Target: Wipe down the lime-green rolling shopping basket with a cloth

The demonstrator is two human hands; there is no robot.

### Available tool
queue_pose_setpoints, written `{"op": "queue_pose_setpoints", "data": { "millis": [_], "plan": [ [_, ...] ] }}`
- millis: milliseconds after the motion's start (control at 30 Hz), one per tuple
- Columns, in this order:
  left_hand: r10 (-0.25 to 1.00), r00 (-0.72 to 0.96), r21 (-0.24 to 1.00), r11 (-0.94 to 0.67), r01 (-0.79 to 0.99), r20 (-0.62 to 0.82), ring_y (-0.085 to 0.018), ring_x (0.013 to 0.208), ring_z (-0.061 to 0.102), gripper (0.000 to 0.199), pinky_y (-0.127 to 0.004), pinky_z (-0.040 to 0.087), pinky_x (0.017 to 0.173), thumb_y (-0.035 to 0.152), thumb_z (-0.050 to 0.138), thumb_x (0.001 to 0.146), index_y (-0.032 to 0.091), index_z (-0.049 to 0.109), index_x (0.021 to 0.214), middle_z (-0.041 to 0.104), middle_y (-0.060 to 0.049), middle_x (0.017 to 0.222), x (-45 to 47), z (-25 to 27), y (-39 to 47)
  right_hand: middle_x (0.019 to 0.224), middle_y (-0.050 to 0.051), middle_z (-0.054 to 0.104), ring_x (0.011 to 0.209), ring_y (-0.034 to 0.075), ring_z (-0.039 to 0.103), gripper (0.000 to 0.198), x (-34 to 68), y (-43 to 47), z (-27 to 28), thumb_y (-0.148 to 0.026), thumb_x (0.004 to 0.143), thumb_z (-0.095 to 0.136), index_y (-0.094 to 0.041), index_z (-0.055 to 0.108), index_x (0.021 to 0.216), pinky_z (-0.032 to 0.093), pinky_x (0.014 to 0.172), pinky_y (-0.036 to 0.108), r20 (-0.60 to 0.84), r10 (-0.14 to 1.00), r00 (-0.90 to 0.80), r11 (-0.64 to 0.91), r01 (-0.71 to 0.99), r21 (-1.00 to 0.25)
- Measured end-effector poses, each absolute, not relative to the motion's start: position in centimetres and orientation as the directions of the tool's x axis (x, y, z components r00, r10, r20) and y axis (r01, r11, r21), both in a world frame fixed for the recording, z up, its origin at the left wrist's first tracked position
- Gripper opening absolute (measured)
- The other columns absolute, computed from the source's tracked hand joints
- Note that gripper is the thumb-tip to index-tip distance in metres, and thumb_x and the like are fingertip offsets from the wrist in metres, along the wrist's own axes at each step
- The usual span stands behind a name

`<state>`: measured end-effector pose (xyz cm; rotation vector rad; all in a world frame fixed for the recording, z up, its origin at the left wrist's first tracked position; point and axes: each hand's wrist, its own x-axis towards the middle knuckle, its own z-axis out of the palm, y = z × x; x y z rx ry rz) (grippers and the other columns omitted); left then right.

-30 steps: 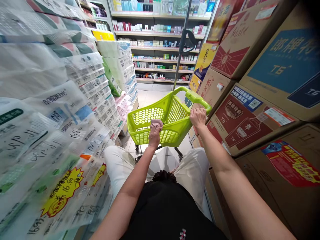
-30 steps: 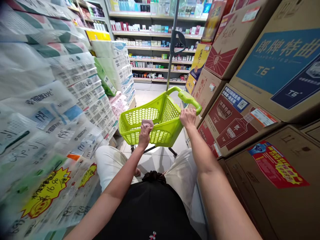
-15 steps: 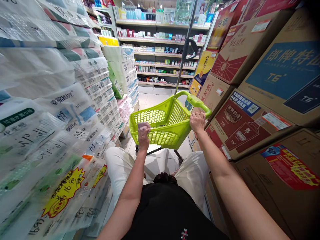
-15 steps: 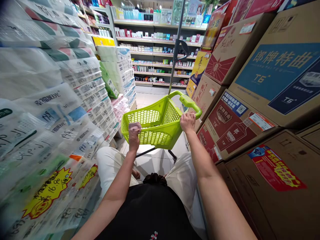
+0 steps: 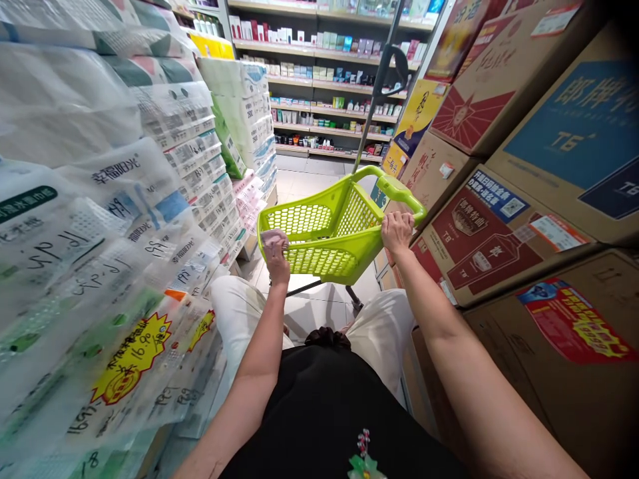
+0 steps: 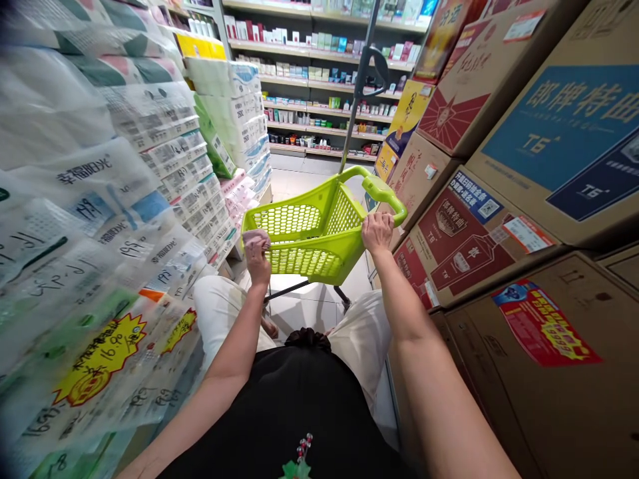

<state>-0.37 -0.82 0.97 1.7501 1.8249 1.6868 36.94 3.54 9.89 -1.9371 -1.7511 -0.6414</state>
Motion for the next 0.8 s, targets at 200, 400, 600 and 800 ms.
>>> {"op": "queue_pose_setpoints", "data": {
  "millis": [200,400,600,800],
  "plan": [
    [0.649,-0.535,0.796,-0.19,0.575,0.541,-0.03,0.135,0.052,0.034,-0.051,0.039,0.121,0.007,0.046,0.092,0.017,0.066,0.118,0.057,-0.02,0.134,-2.7,1.2,-0.4,0.114,0.018,0.065,0.111,0.033,0.046,0.045,36.2,3.3,10.0,-0.033,0.103,0.028,-0.017,0.07,0.106,0.028,0.104,0.048,0.613,0.783,0.104,-0.104,0.994,-0.035],
    [0.781,-0.232,0.694,-0.325,0.643,0.581,-0.027,0.125,0.06,0.036,-0.046,0.05,0.112,0.008,0.046,0.094,0.023,0.068,0.118,0.063,-0.013,0.125,1.3,1.5,-1.0,0.113,0.018,0.065,0.11,0.034,0.048,0.044,36.3,3.6,9.8,-0.032,0.102,0.03,-0.017,0.071,0.105,0.029,0.104,0.05,0.64,0.76,0.117,-0.109,0.993,-0.051],
    [0.768,-0.287,0.795,-0.436,0.421,0.573,-0.024,0.117,0.066,0.059,-0.039,0.055,0.102,0.005,0.06,0.085,0.023,0.054,0.142,0.064,-0.012,0.13,1.5,2.3,-0.9,0.11,0.017,0.066,0.107,0.034,0.048,0.045,36.7,3.2,9.6,-0.032,0.102,0.03,-0.017,0.072,0.104,0.029,0.103,0.051,0.665,0.739,0.105,-0.096,0.994,-0.051],
    [0.723,-0.59,0.932,-0.249,0.265,0.361,-0.024,0.115,0.064,0.037,-0.038,0.054,0.106,0.017,0.083,0.071,0.016,0.064,0.104,0.054,-0.011,0.122,-0.8,2.8,0.0,0.112,0.018,0.065,0.11,0.034,0.048,0.046,36.7,3.0,9.5,-0.032,0.103,0.028,-0.016,0.071,0.104,0.029,0.105,0.051,0.656,0.745,0.122,-0.109,0.992,-0.061]
  ]
}}
